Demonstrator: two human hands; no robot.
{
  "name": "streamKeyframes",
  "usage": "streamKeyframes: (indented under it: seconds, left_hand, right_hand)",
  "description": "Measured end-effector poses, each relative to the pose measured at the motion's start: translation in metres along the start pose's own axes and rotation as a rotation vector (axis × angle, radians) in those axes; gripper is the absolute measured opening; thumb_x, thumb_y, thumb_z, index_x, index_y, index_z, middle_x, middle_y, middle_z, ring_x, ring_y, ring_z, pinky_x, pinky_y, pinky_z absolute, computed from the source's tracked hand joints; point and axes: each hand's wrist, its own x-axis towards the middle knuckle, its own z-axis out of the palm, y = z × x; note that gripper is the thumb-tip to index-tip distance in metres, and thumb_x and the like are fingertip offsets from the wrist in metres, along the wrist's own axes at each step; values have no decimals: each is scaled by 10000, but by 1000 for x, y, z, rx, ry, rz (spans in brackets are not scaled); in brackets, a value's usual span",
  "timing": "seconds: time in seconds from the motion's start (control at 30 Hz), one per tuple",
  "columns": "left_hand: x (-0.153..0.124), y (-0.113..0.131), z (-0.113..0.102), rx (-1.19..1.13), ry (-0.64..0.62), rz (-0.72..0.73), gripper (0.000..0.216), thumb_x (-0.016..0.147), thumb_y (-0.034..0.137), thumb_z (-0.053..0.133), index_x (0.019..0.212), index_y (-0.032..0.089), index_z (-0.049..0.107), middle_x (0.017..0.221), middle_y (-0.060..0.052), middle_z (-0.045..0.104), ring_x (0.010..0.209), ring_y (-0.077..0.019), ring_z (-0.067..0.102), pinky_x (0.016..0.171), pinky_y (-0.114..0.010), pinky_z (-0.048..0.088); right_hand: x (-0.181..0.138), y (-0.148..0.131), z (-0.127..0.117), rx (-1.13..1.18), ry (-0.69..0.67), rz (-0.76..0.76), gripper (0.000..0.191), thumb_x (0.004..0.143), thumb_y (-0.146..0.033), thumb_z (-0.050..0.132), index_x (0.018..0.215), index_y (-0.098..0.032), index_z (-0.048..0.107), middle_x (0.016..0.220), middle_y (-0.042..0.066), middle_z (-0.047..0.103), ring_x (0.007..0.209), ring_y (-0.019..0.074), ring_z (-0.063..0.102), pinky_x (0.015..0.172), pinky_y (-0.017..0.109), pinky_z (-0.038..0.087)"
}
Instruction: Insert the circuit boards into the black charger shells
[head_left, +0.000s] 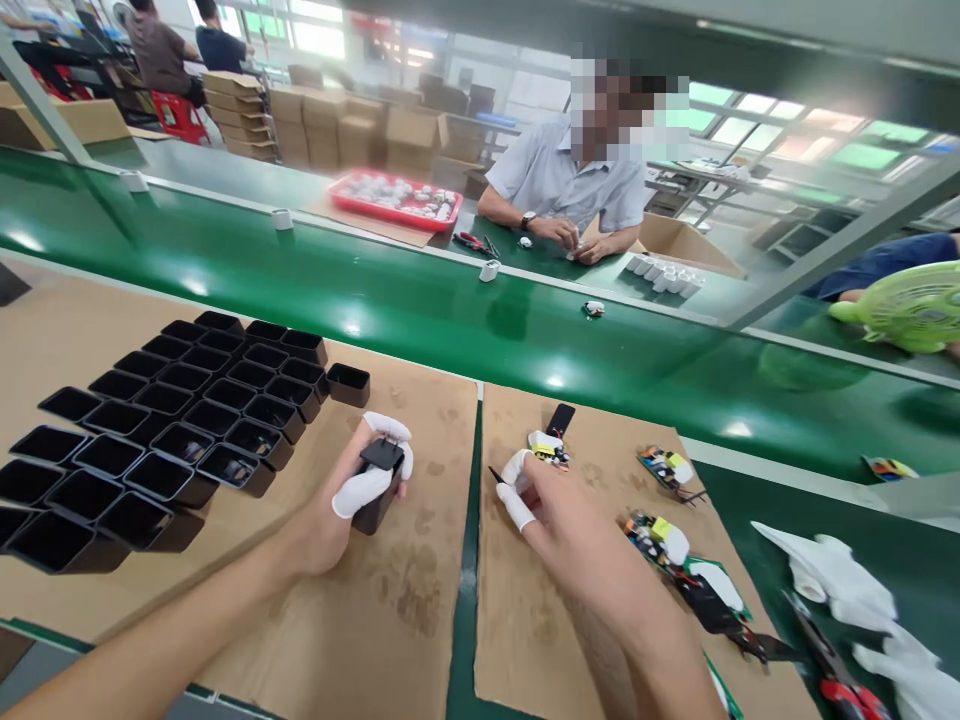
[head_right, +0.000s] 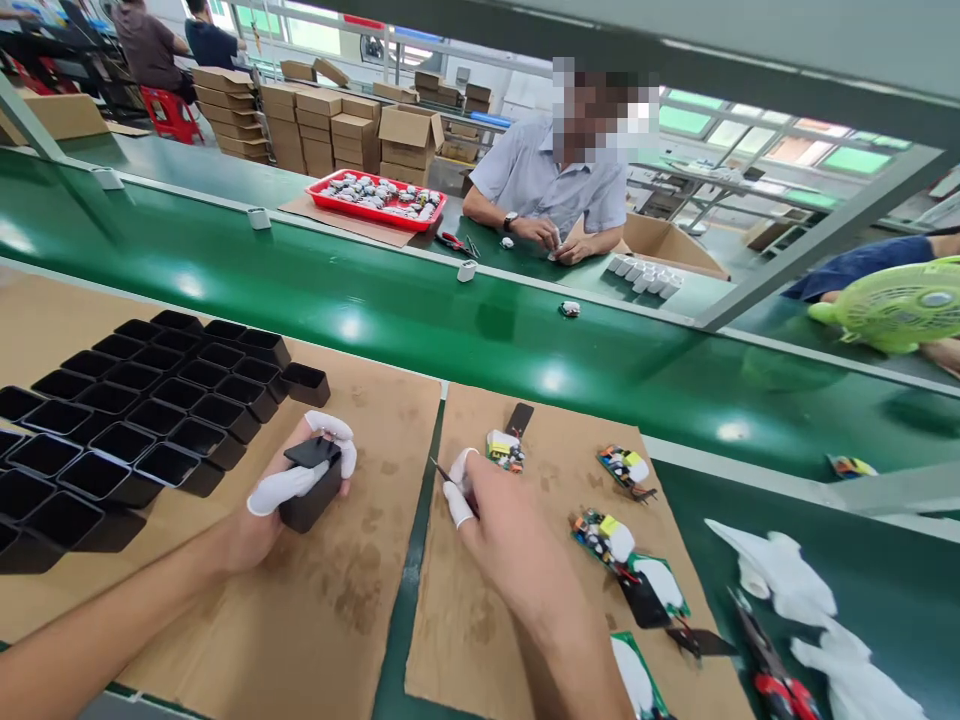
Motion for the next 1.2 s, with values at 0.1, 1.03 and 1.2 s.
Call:
streamKeyframes:
  seconds: [0.1,1.03,1.2]
  left_hand:
    - [0,-3,2,85,30,1,305,1025,535,577,1156,260,581,1004,-48,622,881,-237,602,842,-406,534]
    - [-3,16,18,669,155,313,65,1058,252,446,1016,257,496,852,8,528,695,-191,510,645,-361,413]
    - [-1,15,19,742,132,353,57,1024,260,477,968,262,463,821,14,523,669,-187,511,620,-351,397]
  right_hand:
    - [-4,-19,-2,261,75,-165,172,1093,-186,577,951,-265,632,832,-10,728,729,186,689,662,288,499]
    - [-11,-56,27,31,471,-488,387,1095,-135,581,735,-274,545,640,-36,488,466,129,437,441,297,305]
    - [-13,-57,31,-56,492,-475,447,1098,-148,568,676,-269,483,627,-31,470,492,138,412,469,307,314]
